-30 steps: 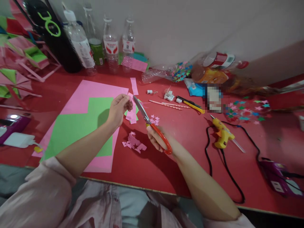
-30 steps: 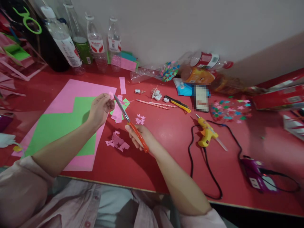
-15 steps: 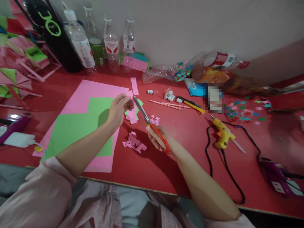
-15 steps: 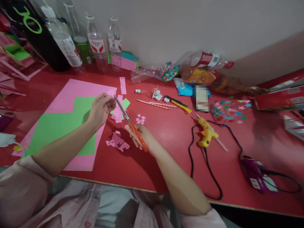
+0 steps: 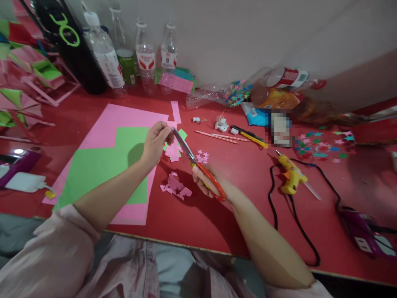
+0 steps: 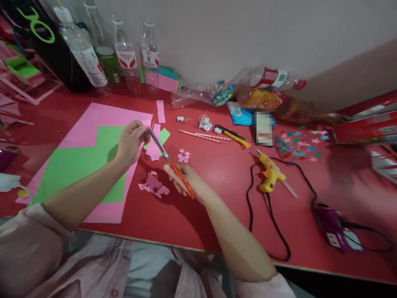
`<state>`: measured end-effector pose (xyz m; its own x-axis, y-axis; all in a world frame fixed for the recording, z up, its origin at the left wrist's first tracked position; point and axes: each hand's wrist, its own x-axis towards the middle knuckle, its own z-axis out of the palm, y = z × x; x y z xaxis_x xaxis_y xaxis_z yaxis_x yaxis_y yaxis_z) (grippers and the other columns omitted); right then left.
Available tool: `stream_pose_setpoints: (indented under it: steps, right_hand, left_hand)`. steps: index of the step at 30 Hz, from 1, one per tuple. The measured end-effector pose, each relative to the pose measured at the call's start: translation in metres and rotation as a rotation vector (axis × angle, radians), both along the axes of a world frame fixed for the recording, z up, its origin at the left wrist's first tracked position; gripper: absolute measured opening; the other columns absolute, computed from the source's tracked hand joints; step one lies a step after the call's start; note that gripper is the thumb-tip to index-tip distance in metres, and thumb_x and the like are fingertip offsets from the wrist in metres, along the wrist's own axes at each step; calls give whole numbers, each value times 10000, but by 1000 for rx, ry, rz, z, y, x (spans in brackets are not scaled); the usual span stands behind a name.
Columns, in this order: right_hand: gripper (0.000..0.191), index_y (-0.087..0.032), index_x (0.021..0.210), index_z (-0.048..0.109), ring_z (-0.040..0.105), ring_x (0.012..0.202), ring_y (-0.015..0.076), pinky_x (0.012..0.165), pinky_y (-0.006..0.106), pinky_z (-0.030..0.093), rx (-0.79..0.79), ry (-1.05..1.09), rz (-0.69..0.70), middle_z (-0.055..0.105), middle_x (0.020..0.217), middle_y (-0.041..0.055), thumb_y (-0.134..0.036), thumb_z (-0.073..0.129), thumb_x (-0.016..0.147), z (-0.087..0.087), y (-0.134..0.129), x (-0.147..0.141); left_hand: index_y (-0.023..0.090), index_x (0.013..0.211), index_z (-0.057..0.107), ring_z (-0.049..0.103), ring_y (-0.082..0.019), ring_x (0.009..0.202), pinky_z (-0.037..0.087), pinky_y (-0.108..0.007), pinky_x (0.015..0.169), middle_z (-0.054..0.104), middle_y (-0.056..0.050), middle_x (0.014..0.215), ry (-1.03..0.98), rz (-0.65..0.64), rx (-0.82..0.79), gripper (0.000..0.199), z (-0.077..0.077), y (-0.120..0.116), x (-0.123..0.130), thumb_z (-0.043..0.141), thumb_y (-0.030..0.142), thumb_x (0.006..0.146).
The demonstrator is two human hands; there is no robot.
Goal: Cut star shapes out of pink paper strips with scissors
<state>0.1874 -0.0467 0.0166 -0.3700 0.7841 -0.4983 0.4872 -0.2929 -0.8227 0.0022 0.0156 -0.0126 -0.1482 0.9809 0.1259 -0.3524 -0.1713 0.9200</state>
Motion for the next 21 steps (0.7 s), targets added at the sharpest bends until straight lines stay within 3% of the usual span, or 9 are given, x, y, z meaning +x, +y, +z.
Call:
stream_pose_setpoints:
  steps: [21]
  right_hand:
    - [450, -211, 629, 409, 328, 255, 55, 299, 163, 281, 33, -46, -4, 411, 329, -70, -578, 401, 888, 9, -2, -3]
  left_hand:
    - [193, 665, 486, 487, -45, 452, 383, -189, 463, 545, 47, 516, -4, -36, -3, 143, 1, 1, -2, 527, 180, 801]
